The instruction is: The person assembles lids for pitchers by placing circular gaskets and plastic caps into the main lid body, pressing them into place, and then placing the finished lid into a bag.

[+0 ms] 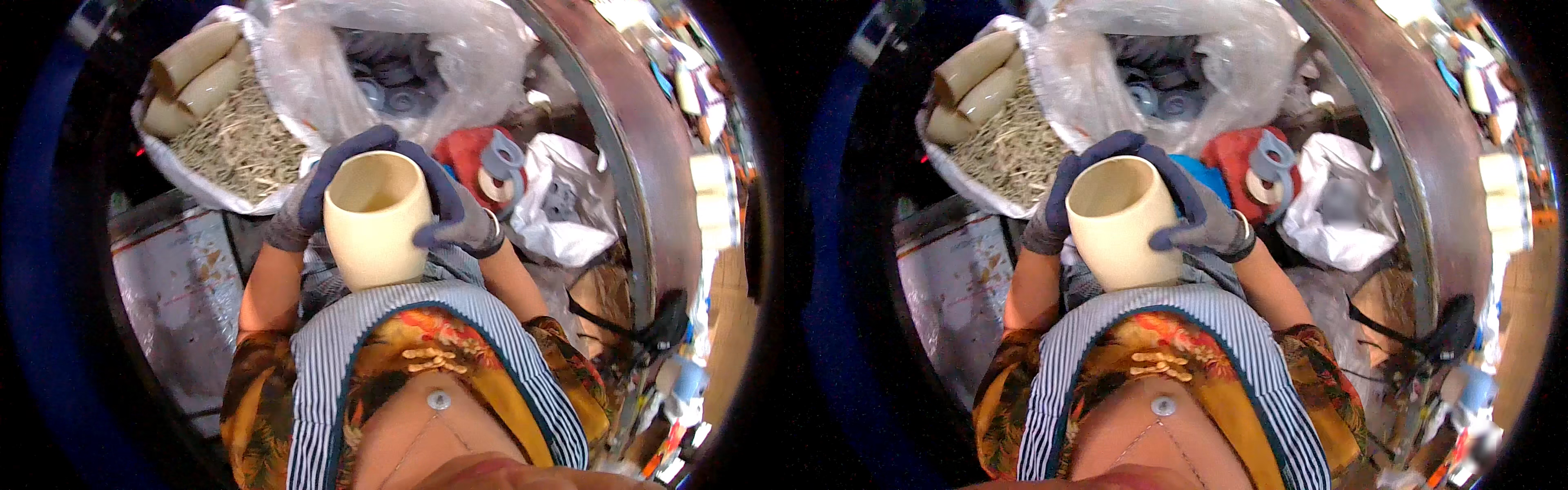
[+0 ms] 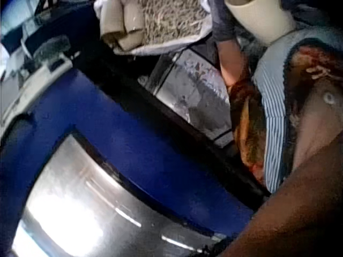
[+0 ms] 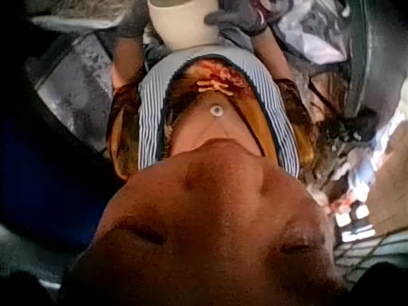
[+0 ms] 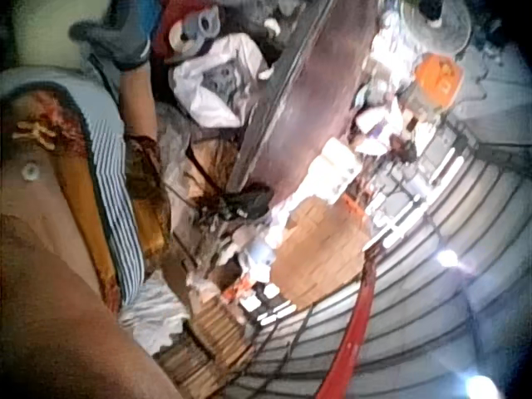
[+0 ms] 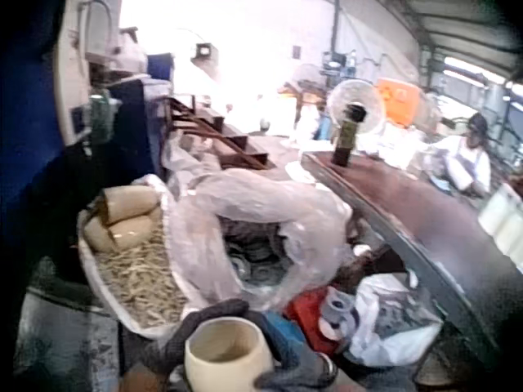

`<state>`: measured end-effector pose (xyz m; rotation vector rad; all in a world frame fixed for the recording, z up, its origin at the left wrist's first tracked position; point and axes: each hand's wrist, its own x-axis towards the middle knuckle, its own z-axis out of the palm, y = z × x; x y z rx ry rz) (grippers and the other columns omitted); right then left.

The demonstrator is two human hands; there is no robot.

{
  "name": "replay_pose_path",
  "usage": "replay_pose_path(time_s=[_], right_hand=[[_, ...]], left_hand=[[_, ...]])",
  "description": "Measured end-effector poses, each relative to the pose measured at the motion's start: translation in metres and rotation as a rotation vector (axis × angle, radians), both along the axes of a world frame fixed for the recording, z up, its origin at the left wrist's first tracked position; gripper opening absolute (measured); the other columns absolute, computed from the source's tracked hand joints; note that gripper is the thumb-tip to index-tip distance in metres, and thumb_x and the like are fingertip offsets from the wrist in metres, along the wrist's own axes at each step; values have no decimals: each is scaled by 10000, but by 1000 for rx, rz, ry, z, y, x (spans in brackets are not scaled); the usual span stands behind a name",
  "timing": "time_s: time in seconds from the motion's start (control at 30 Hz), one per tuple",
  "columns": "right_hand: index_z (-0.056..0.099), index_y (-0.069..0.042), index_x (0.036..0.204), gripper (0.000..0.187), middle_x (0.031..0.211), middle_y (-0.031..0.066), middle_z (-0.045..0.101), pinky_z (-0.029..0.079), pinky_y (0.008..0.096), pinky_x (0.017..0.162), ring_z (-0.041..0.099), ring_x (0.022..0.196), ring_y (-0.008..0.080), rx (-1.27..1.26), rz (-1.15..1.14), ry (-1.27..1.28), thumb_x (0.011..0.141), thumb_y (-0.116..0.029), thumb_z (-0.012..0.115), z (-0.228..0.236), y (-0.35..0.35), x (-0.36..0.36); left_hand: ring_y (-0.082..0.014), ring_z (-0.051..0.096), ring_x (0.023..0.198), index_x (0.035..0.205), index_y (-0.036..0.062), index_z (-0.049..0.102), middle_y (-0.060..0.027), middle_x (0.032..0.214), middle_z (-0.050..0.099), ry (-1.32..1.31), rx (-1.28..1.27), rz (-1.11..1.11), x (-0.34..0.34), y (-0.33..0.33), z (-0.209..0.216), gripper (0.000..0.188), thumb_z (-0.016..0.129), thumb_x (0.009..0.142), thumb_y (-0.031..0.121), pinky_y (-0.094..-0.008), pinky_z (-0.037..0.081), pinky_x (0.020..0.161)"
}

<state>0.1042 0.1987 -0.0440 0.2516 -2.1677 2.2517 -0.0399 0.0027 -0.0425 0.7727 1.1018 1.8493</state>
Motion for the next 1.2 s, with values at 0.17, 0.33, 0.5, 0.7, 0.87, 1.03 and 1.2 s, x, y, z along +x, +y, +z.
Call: replay_pose_path(time_s=[0.17,0.33,0.5,0.7,0.87,1.03,1.2], right_hand=[[435,17,1378,822,1262,217,567,465,428,931,569,1163,331,682,-963,3,753,-369,804,-55,70,47],[556,2,1196,511,1118,215,643,508,395,808,651,954,346,1014,-1136,-193,854,-341,719,-137,161,62],[589,-33,1138,289,891,-3,612,478,236,625,554,697,81,-23,-833,-89,945,-248,605,-27,110,20],[626,-58,1158,299,749,-58,527,311,182,461,410,531,23,-148,-382,-507,960,-278,585,0,54,-24],[660,-56,1093,297,720,-66,511,284,200,445,395,518,30,-74,-427,-525,930,-301,623,-8,46,-34],[653,-48,1107,297,711,-53,513,275,201,433,392,514,32,-75,-434,-550,922,-281,635,0,43,-38],[646,-46,1123,293,710,-64,517,274,192,432,393,513,27,-145,-418,-533,936,-271,626,-12,49,-34]], left_hand=[[-220,551,1227,1385,1,457,-143,1351,561,-321,-181,-116,-1,-1,-38,495,511,982,284,-357,436,1023],[-255,611,1143,1293,-2,487,-165,1257,613,627,-296,12,1,1,-42,519,674,880,250,-364,478,955],[-244,620,1115,1299,-11,487,-168,1245,620,-54,-140,22,13,3,-76,457,543,978,308,-351,498,935],[-271,587,1186,1415,-14,396,-202,1344,549,-544,-124,12,18,20,-68,772,312,988,624,-402,480,1016],[-285,548,1236,1452,-5,350,-205,1381,517,-520,-196,36,15,24,-61,831,285,969,668,-399,446,1056],[-224,612,1133,1333,-12,494,-170,1250,617,-506,-210,58,11,23,-68,702,258,1021,572,-336,508,965],[-216,633,1068,1316,-5,510,-153,1196,643,-524,-237,121,8,28,-92,677,236,1035,547,-320,513,934]])
